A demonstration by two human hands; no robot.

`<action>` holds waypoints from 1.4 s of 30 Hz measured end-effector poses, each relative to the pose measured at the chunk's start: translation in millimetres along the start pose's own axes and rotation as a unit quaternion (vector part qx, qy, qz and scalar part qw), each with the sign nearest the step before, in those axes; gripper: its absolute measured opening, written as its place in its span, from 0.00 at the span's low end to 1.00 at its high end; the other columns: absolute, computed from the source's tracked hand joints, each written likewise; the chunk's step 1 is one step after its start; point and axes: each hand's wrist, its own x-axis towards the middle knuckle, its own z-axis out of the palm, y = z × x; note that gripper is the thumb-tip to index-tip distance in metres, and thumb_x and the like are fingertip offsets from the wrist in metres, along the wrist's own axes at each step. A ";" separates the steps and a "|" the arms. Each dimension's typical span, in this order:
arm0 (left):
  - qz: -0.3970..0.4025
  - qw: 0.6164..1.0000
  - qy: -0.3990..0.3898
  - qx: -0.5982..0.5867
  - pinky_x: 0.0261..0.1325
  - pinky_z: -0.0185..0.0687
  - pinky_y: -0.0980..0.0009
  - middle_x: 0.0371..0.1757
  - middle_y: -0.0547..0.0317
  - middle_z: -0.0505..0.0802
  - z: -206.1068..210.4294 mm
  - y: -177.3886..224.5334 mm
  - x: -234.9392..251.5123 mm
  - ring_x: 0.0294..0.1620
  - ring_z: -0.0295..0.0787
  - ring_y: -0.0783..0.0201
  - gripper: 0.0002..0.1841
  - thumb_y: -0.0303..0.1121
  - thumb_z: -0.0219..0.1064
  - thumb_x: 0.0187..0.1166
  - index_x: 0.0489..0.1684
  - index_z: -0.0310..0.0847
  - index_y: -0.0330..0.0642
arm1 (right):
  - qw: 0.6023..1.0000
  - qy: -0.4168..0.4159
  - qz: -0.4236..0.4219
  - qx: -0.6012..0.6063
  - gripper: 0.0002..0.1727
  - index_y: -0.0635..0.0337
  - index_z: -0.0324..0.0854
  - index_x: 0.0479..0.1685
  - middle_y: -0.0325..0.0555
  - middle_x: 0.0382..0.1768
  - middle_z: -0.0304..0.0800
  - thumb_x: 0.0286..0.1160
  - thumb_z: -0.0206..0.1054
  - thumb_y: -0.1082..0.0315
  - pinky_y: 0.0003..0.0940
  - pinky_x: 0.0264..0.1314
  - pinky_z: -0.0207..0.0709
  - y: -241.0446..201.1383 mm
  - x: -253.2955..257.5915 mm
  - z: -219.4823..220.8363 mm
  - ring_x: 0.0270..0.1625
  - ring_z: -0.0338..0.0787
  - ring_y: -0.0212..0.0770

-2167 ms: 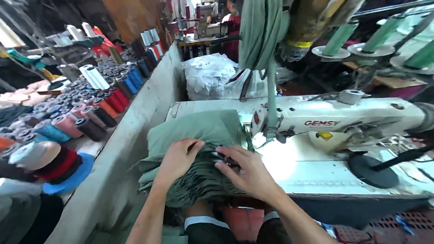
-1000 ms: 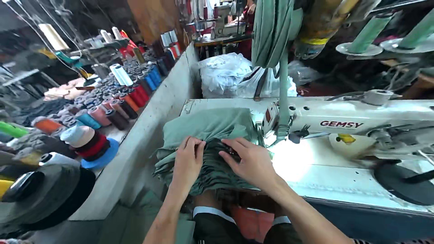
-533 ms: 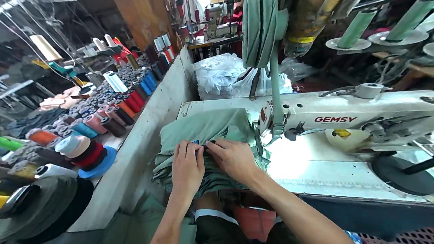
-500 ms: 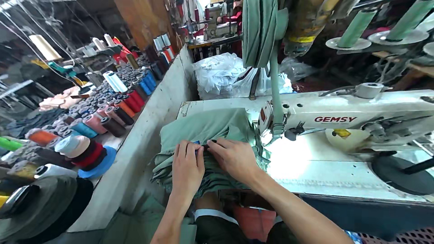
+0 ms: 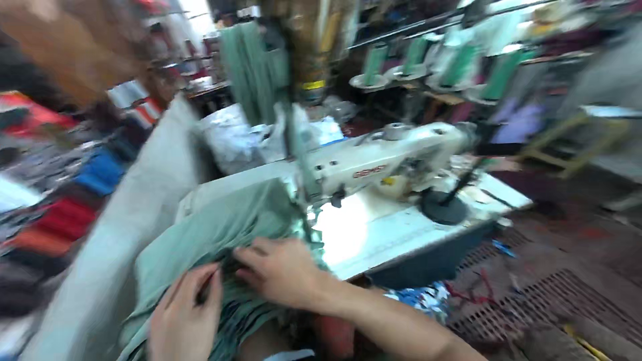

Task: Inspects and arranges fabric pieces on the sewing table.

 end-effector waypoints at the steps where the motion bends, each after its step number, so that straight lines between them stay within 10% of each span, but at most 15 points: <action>1: 0.007 1.000 -0.001 -0.011 0.50 0.89 0.52 0.42 0.40 0.94 -0.7 2.1 -1.7 0.43 0.94 0.49 0.11 0.31 0.67 0.80 0.47 0.89 0.30 | 1.000 -0.009 -0.006 0.002 0.17 0.47 0.88 0.64 0.45 0.48 0.93 0.84 0.65 0.54 0.47 0.36 0.87 -0.4 0.7 0.2 0.40 0.93 0.47; 7: 0.028 0.999 -0.005 -0.020 0.56 0.87 0.58 0.46 0.37 0.94 6.5 -4.4 4.5 0.48 0.92 0.49 0.12 0.31 0.64 0.85 0.48 0.90 0.29 | 0.999 -0.032 0.003 0.006 0.16 0.52 0.87 0.64 0.50 0.50 0.92 0.86 0.63 0.57 0.49 0.36 0.86 -3.1 4.2 -1.5 0.42 0.93 0.51; 19: 0.014 0.997 -0.074 0.030 0.53 0.82 0.39 0.46 0.34 0.91 13.8 -13.3 23.2 0.47 0.90 0.36 0.13 0.30 0.59 0.86 0.51 0.87 0.30 | 0.999 -0.040 0.008 0.018 0.18 0.51 0.87 0.64 0.48 0.46 0.91 0.86 0.63 0.54 0.48 0.34 0.84 3.2 -3.4 -5.0 0.40 0.93 0.49; 31: -0.067 0.976 -0.201 -0.047 0.62 0.87 0.60 0.58 0.55 0.94 -11.4 -23.8 29.4 0.53 0.92 0.62 0.15 0.37 0.60 0.88 0.62 0.89 0.45 | 1.000 -0.001 0.016 -0.005 0.21 0.46 0.90 0.64 0.46 0.43 0.94 0.84 0.62 0.48 0.50 0.28 0.84 6.1 -2.8 8.0 0.33 0.93 0.48; 42: 0.002 1.000 -0.017 0.024 0.56 0.88 0.63 0.46 0.58 0.95 -5.9 -13.6 4.5 0.48 0.93 0.62 0.12 0.36 0.62 0.86 0.54 0.88 0.42 | 0.998 -0.022 -0.021 -0.046 0.21 0.47 0.88 0.66 0.46 0.42 0.92 0.87 0.58 0.51 0.47 0.29 0.84 -9.4 8.9 12.7 0.36 0.93 0.49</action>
